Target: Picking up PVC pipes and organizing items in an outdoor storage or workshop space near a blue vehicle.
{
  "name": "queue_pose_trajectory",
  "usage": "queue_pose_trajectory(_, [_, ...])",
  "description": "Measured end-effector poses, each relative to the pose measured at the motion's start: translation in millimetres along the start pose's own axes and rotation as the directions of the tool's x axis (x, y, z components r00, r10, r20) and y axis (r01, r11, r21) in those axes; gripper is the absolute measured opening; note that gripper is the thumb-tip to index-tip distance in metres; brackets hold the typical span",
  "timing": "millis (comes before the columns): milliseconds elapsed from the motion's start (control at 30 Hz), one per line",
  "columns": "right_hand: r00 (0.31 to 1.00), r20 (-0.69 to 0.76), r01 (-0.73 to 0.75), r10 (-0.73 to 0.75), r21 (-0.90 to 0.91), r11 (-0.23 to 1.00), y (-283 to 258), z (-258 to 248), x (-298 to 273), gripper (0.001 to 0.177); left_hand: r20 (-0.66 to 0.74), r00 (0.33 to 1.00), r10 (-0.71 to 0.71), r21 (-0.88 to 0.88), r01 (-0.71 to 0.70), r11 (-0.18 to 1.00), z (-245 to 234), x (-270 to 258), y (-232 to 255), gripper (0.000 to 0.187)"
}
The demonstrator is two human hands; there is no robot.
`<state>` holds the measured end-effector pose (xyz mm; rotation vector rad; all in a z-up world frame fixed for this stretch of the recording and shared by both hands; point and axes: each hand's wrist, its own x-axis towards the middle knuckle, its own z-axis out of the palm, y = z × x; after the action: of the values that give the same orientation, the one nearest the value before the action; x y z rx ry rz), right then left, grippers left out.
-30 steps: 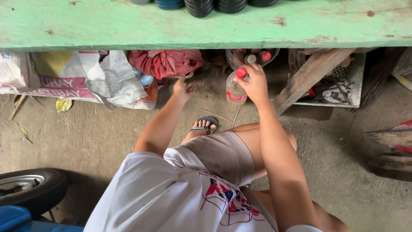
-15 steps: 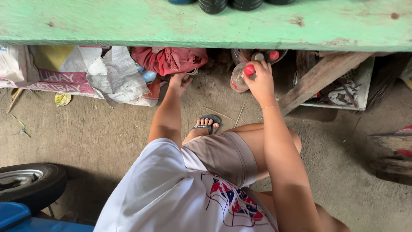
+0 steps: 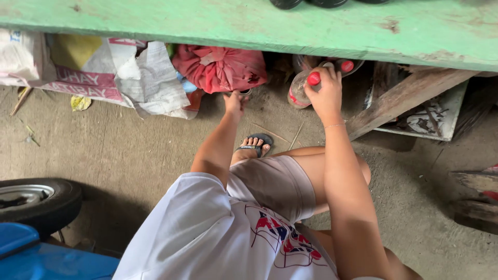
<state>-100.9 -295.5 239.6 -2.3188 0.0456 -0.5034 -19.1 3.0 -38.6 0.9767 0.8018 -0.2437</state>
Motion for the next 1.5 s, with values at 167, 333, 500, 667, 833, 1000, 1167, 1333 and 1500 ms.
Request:
queue_pose_trajectory(167, [1.0, 0.024, -0.013, 0.014, -0.036, 0.999, 3, 7, 2, 0.033, 0.025, 0.999, 0.025, -0.026, -0.024, 0.999, 12, -28, -38, 0.079])
queue_pose_trajectory(333, [0.996, 0.043, -0.07, 0.072, -0.057, 0.996, 0, 4, 1, 0.033, 0.003, 1.0, -0.005, -0.095, 0.006, 0.995, 14, -69, -65, 0.083])
queue_pose_trajectory(500, [0.996, 0.062, -0.064, 0.071, -0.113, 0.992, 6, 7, 2, 0.032, 0.045, 0.997, -0.058, -0.122, 0.063, 0.991, -6, -74, -59, 0.08])
queue_pose_trajectory(667, [0.984, -0.052, 0.147, -0.171, -0.302, 0.942, -58, -7, 17, 0.049, 0.087, 0.975, -0.204, 0.088, 0.196, 0.977, -48, -62, -2, 0.039])
queue_pose_trajectory(833, [0.994, 0.08, 0.079, -0.081, 0.027, 0.997, -68, 88, 24, 0.023, -0.071, 0.991, 0.116, -0.137, -0.125, 0.983, -119, 8, 55, 0.013])
queue_pose_trajectory(1000, [0.895, -0.215, -0.345, 0.391, 0.223, 0.912, 24, 211, 29, 0.035, 0.203, 0.978, -0.037, -0.058, 0.05, 0.997, -116, 34, 114, 0.009])
queue_pose_trajectory(1167, [0.735, 0.021, -0.599, 0.678, 0.489, 0.634, 41, 220, -1, 0.064, 0.354, 0.925, -0.137, -0.195, 0.216, 0.957, -81, 19, 148, 0.043])
queue_pose_trajectory(1333, [0.608, 0.432, -0.739, 0.665, 0.615, 0.276, 25, 201, -4, 0.085, 0.414, 0.907, -0.081, -0.265, 0.205, 0.942, -62, -9, 156, 0.056])
queue_pose_trajectory(1500, [0.384, 0.581, -0.826, 0.718, 0.563, -0.014, 24, 196, -11, 0.064, 0.409, 0.912, -0.008, -0.331, 0.156, 0.931, -36, -31, 168, 0.059])
